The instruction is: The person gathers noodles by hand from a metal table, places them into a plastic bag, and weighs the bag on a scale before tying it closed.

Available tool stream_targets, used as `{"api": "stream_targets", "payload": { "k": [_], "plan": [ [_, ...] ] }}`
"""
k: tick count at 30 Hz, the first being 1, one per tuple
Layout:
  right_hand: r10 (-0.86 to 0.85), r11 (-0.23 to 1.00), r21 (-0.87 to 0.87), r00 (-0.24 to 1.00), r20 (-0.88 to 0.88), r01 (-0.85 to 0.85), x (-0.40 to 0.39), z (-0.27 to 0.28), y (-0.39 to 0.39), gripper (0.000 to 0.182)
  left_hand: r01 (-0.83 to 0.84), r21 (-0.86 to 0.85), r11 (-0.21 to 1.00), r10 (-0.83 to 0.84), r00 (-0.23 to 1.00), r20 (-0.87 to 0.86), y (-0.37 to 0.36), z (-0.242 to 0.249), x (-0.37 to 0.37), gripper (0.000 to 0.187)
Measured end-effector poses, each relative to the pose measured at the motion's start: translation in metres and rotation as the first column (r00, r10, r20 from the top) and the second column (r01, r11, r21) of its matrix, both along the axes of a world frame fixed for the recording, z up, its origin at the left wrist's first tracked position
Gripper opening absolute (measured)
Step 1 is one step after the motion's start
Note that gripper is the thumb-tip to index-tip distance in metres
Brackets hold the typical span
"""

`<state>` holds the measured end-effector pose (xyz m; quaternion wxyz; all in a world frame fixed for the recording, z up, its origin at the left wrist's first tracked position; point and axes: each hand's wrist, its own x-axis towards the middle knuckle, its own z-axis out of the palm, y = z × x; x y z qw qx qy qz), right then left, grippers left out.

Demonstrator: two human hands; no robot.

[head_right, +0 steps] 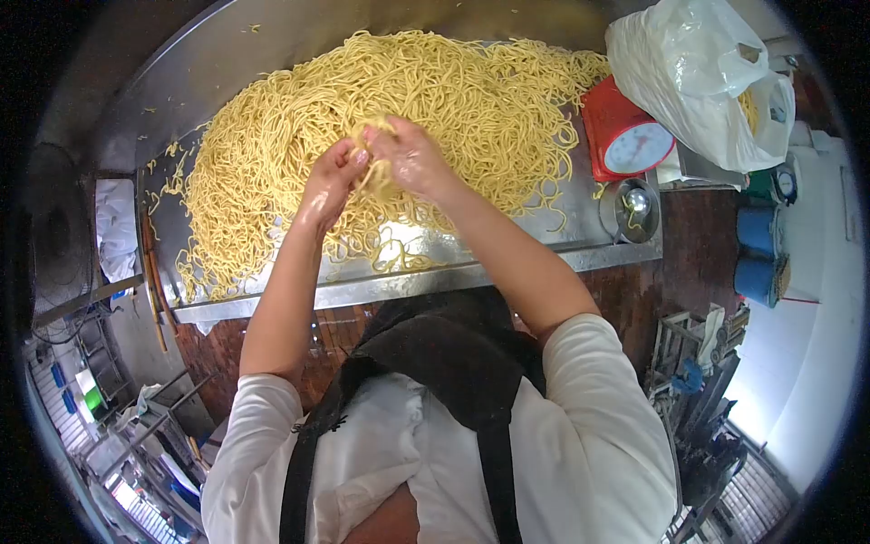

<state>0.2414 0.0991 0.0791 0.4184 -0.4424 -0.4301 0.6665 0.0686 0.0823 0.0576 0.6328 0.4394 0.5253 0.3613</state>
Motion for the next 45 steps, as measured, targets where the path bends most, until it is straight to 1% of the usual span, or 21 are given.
{"api": "stream_targets", "payload": {
  "k": [1, 3, 5, 6, 9, 10, 12, 14, 16, 20, 23, 27, 28, 31, 33, 36, 38, 40, 42, 44, 45],
  "plan": [
    [-0.063, 0.996, -0.075, 0.985, -0.161, 0.052, 0.005, -0.003, 0.001, 0.027, -0.04, 0.05, 0.998, 0.048, 0.986, -0.161, -0.002, -0.012, -0.006, 0.037],
    [-0.233, 0.972, -0.011, 0.971, 0.047, 0.234, 0.027, 0.014, 0.005, 0.027, -0.103, 0.165, 0.981, 0.169, 0.873, -0.458, -0.005, -0.026, -0.019, 0.042],
    [-0.309, 0.95, -0.003, 0.943, -0.123, 0.311, 0.066, -0.015, 0.024, 0.034, -0.316, -0.081, 0.945, 0.264, 0.887, -0.38, -0.002, -0.033, -0.05, 0.047],
    [-0.254, 0.967, -0.011, 0.967, -0.031, 0.254, 0.079, -0.006, 0.026, 0.035, -0.402, -0.21, 0.891, 0.316, 0.883, -0.347, -0.001, -0.037, -0.064, 0.051],
    [-0.147, 0.986, -0.028, 0.945, 0.292, 0.162, 0.105, 0.017, 0.036, 0.037, -0.401, -0.123, 0.908, 0.373, 0.906, -0.2, -0.004, 0.004, -0.054, 0.049],
    [-0.157, 0.984, -0.012, 0.891, 0.425, 0.179, 0.109, 0.006, 0.042, 0.038, -0.344, 0.031, 0.938, 0.336, 0.886, -0.319, -0.004, 0.0, -0.061, 0.046],
    [-0.266, 0.962, 0.243, 0.641, 0.72, 0.126, 0.116, -0.018, 0.044, 0.042, -0.157, 0.31, 0.938, 0.311, 0.777, -0.547, 0.004, -0.007, -0.081, 0.042],
    [-0.549, 0.799, 0.58, 0.203, 0.811, -0.159, 0.122, -0.042, 0.04, 0.049, -0.26, 0.205, 0.944, 0.32, 0.878, -0.357, 0.004, 0.016, -0.075, 0.039],
    [-0.509, 0.76, 0.578, 0.282, 0.813, -0.296, 0.094, -0.02, 0.014, 0.059, -0.219, 0.162, 0.962, 0.258, 0.924, -0.283, -0.002, 0.052, -0.06, 0.036],
    [-0.179, 0.709, 0.619, 0.764, 0.62, -0.337, 0.007, 0.058, -0.021, 0.046, 0.139, 0.291, 0.947, 0.002, 0.9, -0.436, -0.01, 0.105, -0.029, 0.037],
    [-0.032, 0.751, 0.565, 0.837, 0.546, -0.34, -0.017, 0.073, -0.016, 0.03, 0.337, 0.347, 0.875, -0.094, 0.822, -0.561, -0.006, 0.133, -0.019, 0.04],
    [-0.047, 0.738, 0.571, 0.818, 0.573, -0.358, -0.009, 0.06, -0.006, 0.01, 0.326, 0.189, 0.926, -0.162, 0.797, -0.582, 0.002, 0.137, -0.021, 0.038],
    [0.088, 0.834, 0.424, 0.843, 0.53, -0.354, -0.001, 0.072, -0.007, 0.019, 0.26, 0.26, 0.93, -0.12, 0.883, -0.454, 0.001, 0.123, -0.022, 0.036],
    [0.022, 0.916, 0.344, 0.882, 0.471, -0.206, 0.026, 0.079, 0.01, 0.024, -0.15, 0.417, 0.897, 0.261, 0.939, -0.225, -0.001, 0.096, -0.015, 0.035],
    [-0.025, 0.951, 0.292, 0.916, 0.399, -0.102, 0.064, 0.085, 0.032, 0.028, -0.154, 0.333, 0.93, 0.303, 0.834, -0.461, -0.009, 0.058, -0.028, 0.035],
    [-0.371, 0.91, 0.296, 0.89, 0.266, 0.29, 0.117, 0.046, 0.079, 0.038, 0.214, -0.063, 0.975, -0.19, 0.648, -0.737, -0.048, -0.026, -0.036, 0.041],
    [-0.592, 0.797, 0.329, 0.761, 0.266, 0.506, 0.138, 0.03, 0.093, 0.043, 0.371, -0.199, 0.907, -0.337, 0.356, -0.871, -0.088, -0.076, -0.019, 0.043],
    [-0.67, 0.705, 0.687, 0.487, 0.561, 0.178, 0.167, -0.029, 0.09, 0.042, 0.295, -0.205, 0.933, -0.302, 0.335, -0.893, -0.118, -0.086, -0.001, 0.037],
    [-0.59, 0.736, 0.667, 0.372, 0.717, -0.118, 0.157, -0.041, 0.067, 0.036, 0.277, -0.13, 0.952, -0.226, 0.353, -0.908, -0.136, -0.124, -0.002, 0.031],
    [-0.192, 0.894, 0.399, 0.631, 0.751, -0.202, 0.11, -0.044, 0.004, 0.023, 0.301, -0.121, 0.946, -0.233, 0.371, -0.899, -0.141, -0.128, -0.003, 0.022],
    [-0.19, 0.798, 0.473, 0.589, 0.786, -0.373, 0.09, -0.084, -0.018, 0.023, 0.288, -0.121, 0.95, -0.228, 0.375, -0.898, -0.139, -0.125, -0.003, 0.022]
  ]
}}
